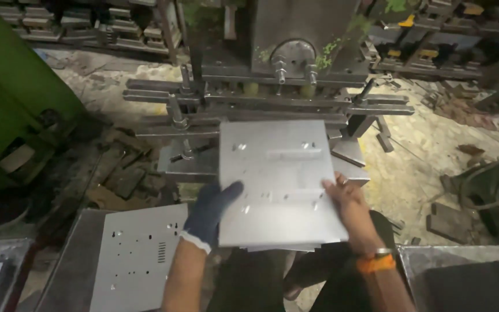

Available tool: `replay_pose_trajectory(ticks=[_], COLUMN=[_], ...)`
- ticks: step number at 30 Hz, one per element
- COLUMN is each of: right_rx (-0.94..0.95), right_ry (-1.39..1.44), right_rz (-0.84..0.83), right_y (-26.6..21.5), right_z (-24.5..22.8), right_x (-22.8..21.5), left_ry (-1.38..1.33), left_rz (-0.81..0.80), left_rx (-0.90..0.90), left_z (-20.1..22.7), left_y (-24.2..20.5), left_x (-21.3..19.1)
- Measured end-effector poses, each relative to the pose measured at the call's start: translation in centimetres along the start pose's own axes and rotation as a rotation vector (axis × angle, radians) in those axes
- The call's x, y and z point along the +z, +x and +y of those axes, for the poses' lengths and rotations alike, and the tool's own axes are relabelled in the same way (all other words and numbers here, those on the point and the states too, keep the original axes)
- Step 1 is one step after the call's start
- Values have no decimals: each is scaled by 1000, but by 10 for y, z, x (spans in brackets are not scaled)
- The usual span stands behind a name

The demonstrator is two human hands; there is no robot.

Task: Placing metal sheets into a stamping machine and stacking them.

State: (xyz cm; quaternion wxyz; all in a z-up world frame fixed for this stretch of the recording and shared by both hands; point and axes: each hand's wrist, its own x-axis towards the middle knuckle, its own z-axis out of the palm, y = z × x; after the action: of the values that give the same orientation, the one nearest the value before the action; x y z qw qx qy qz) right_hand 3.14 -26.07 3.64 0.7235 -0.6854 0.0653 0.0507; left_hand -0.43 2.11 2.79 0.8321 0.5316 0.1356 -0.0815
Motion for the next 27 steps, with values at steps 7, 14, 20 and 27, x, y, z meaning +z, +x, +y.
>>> replay_pose_trajectory(ticks=[7,14,20,27], right_rx=[-83,-85,-104,-135], right_ry=[9,-62,0,-207], right_rz=[16,-15,-17,37], right_y=[128,121,119,111], right_z=[42,20,20,13], right_x=[-39,-25,-22,-12], left_ry=[-188,30,3,9], left_rz=[-199,29,110,100], left_rx=[38,334,316,288], left_z=[-19,-41,-42,-29], left_y=[126,165,170,154], left_x=[-4,-20,-19,-12])
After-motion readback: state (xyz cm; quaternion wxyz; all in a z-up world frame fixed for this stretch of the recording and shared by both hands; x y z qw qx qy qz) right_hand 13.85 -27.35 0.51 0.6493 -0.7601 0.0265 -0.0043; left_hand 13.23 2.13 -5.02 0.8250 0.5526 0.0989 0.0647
